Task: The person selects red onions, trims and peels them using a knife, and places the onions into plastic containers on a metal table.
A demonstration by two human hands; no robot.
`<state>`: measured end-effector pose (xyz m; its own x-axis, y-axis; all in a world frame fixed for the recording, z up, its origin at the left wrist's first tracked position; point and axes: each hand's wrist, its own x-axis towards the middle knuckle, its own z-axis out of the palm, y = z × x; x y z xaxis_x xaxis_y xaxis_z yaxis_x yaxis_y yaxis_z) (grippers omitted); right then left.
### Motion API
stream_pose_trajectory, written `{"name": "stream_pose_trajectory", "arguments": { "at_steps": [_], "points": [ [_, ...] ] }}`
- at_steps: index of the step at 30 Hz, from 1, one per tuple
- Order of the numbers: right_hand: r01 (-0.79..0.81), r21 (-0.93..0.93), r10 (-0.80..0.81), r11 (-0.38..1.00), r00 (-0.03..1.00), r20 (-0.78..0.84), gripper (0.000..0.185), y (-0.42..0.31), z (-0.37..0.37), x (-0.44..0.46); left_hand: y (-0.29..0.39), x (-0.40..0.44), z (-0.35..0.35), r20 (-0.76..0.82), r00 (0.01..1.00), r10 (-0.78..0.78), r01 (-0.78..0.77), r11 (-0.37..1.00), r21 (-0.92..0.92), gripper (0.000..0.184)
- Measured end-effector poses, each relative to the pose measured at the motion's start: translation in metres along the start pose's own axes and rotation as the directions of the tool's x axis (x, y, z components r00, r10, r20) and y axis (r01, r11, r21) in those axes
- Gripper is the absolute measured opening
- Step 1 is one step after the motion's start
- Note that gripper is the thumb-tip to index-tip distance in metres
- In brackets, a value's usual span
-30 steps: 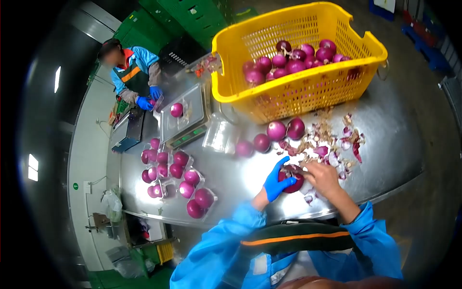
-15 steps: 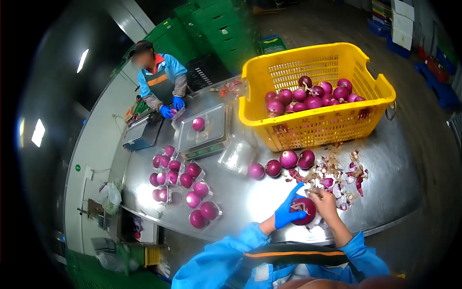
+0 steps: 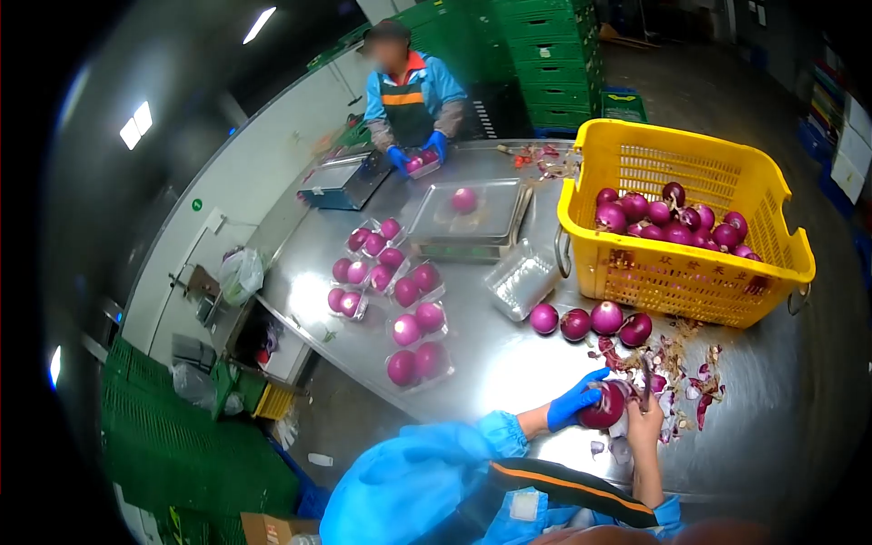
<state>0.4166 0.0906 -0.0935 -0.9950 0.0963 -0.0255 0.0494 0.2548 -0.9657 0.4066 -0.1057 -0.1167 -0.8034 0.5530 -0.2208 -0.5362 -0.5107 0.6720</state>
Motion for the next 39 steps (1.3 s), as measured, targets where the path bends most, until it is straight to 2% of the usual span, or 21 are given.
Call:
{"name": "stream_pose_trajectory", "arguments": {
  "at_steps": [1,3,5,6,8,9,12,13,15,16,17,20,21,23,24,26,29,32,33,36,39],
  "points": [
    [0.122,-0.087,-0.123,0.989,0.992,-0.003,0.021,-0.007,0.000,-0.004,-0.023,0.010,-0.023,0.003,0.997,-0.074,0.074,0.997,-0.026,0.058],
    [0.308,-0.341,-0.294,0.888,0.951,0.095,0.021,-0.026,-0.009,-0.009,-0.048,0.010,-0.044,0.001,0.987,-0.161,0.161,0.985,0.066,0.053],
    [0.462,-0.475,-0.415,0.749,0.886,0.208,0.024,-0.049,-0.010,-0.010,-0.051,0.001,-0.046,0.027,0.991,-0.131,0.105,0.887,0.449,0.053],
    [0.477,-0.490,-0.441,0.730,0.876,0.197,0.024,-0.049,-0.009,-0.011,-0.036,-0.006,-0.026,0.025,0.979,-0.204,0.175,0.892,0.417,0.053],
    [0.510,-0.514,-0.497,0.690,0.850,0.175,0.024,-0.048,-0.004,-0.011,-0.037,-0.007,-0.024,0.004,0.978,-0.208,0.194,0.920,0.341,0.055],
    [0.464,-0.526,-0.458,0.713,0.876,0.153,0.023,-0.056,-0.004,-0.010,-0.053,-0.004,-0.033,-0.023,0.989,-0.144,0.144,0.945,0.295,0.056],
    [0.443,-0.462,-0.444,0.768,0.889,0.115,0.030,-0.057,-0.007,-0.005,-0.063,0.008,-0.056,-0.026,0.993,-0.115,0.118,0.956,0.268,0.068],
    [0.467,-0.485,-0.452,0.739,0.878,0.158,0.035,-0.057,-0.008,-0.003,-0.055,0.012,-0.058,-0.011,0.995,-0.100,0.099,0.958,0.269,0.070],
    [0.503,-0.535,-0.468,0.679,0.858,0.213,0.047,-0.046,-0.011,-0.001,-0.043,0.016,-0.049,0.023,1.000,0.016,-0.020,0.979,0.201,0.060],
    [0.529,-0.604,-0.510,0.597,0.831,0.223,0.049,-0.036,-0.012,0.000,-0.047,0.013,-0.042,0.024,0.999,0.029,-0.033,0.985,0.170,0.061],
    [0.511,-0.610,-0.480,0.606,0.846,0.231,0.049,-0.035,-0.013,0.001,-0.048,0.009,-0.033,0.026,0.999,0.042,-0.045,0.989,0.139,0.061],
    [0.467,-0.614,-0.517,0.637,0.849,0.109,0.042,-0.051,-0.018,0.007,0.013,-0.017,0.005,-0.060,0.997,0.053,-0.036,0.965,0.258,0.068],
    [0.443,-0.634,-0.513,0.633,0.854,0.085,0.040,-0.053,-0.019,0.009,0.033,-0.027,0.024,-0.109,0.994,-0.005,0.034,0.963,0.267,0.065],
    [0.274,-0.606,-0.354,0.747,0.935,-0.013,0.035,-0.044,-0.024,0.019,0.043,-0.031,0.026,-0.018,0.997,-0.076,0.077,0.992,0.098,0.061],
    [0.193,-0.609,-0.277,0.770,0.960,-0.046,0.032,-0.032,-0.027,0.027,0.054,-0.034,0.033,0.004,0.992,-0.125,0.125,0.991,-0.048,0.080],
    [0.061,-0.622,-0.114,0.780,0.992,-0.045,0.030,-0.020,-0.028,0.038,0.054,-0.034,0.040,-0.026,1.000,-0.007,0.005,0.996,-0.084,0.082],
    [0.002,-0.639,-0.042,0.769,0.998,-0.048,0.026,-0.041,-0.031,0.027,0.065,-0.026,0.042,-0.089,0.996,0.004,-0.008,0.999,-0.048,0.081],
    [0.278,-0.567,-0.336,0.776,0.942,0.001,0.025,-0.052,-0.034,0.014,0.068,-0.019,0.038,-0.110,0.993,0.037,-0.029,0.997,0.070,0.081],
    [0.522,-0.626,-0.565,0.579,0.811,0.153,0.023,-0.055,-0.038,0.011,0.067,-0.015,0.036,-0.108,0.993,0.054,-0.041,0.992,0.119,0.081],
    [0.474,-0.627,-0.457,0.618,0.866,0.205,0.021,-0.069,-0.031,-0.003,0.066,-0.012,0.037,-0.121,0.992,0.046,-0.022,0.981,0.194,0.081],
    [0.489,-0.633,-0.486,0.599,0.851,0.197,0.019,-0.068,-0.028,0.003,0.064,-0.013,0.041,-0.127,0.992,0.025,0.003,0.975,0.221,0.079]
  ]
}}
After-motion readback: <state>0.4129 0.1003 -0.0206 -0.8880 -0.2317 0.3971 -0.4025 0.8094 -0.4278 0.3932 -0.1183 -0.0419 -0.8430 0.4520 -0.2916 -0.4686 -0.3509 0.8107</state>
